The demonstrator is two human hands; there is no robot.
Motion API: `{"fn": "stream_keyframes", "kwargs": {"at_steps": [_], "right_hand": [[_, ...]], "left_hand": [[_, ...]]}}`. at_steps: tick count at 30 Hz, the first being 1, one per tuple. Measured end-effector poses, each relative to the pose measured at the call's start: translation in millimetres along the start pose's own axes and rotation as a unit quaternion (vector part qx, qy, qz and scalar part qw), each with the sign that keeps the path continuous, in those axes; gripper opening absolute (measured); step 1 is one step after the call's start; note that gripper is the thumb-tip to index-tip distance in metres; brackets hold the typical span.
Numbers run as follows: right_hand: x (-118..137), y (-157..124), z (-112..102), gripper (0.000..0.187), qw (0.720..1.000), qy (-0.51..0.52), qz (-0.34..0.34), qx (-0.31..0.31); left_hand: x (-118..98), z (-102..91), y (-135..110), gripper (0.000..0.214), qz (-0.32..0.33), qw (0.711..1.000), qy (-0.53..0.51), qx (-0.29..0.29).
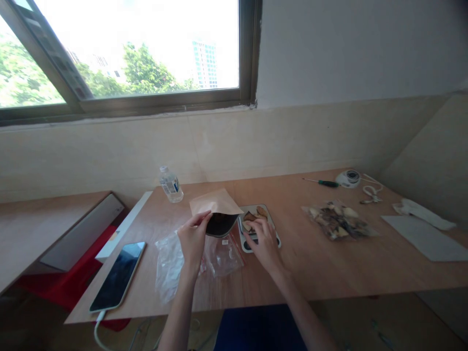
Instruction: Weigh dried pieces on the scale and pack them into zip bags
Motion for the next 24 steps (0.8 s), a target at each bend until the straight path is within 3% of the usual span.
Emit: {"fn": "stream_keyframes", "kwargs": {"at_steps": [2,4,8,14,24], "right_hand": [[26,1,-6,0.021,0.996,0.083,-0.028,0.017],[55,5,-2,0.029,0.987,0.125,-0.072,0.075],[89,17,28,0.04,0.969,0.047,-0.134,0.2],[86,40,76,0.034,0.937,-0.115,-0.073,0.323],[74,47,107,0.039,0.946,-0.127,-0.051,0.293]], "left_hand": [[0,2.7,-3,0.021,-0.006,1.0,-0.009,0.002],[-1,5.1,-6,0.019,-0.012,1.0,-0.018,0.003],[-4,6.5,-14,0.016,-0.01,1.0,-0.019,0.002],[0,0.8,-19,0.016,-0.002,1.0,-0.007,-0.009],[-1,1.1,-21,0.015,0.001,1.0,-0.006,-0.01]]}}
Point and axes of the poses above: each hand's wrist, its own y-axis towards the middle knuckle, its own z-axis out of the palm, x = y × z, the point moved 7 cm from there along y, towards the middle knuckle, and after that the axes turned 4 degrees about -y, right-handed, at the moved point
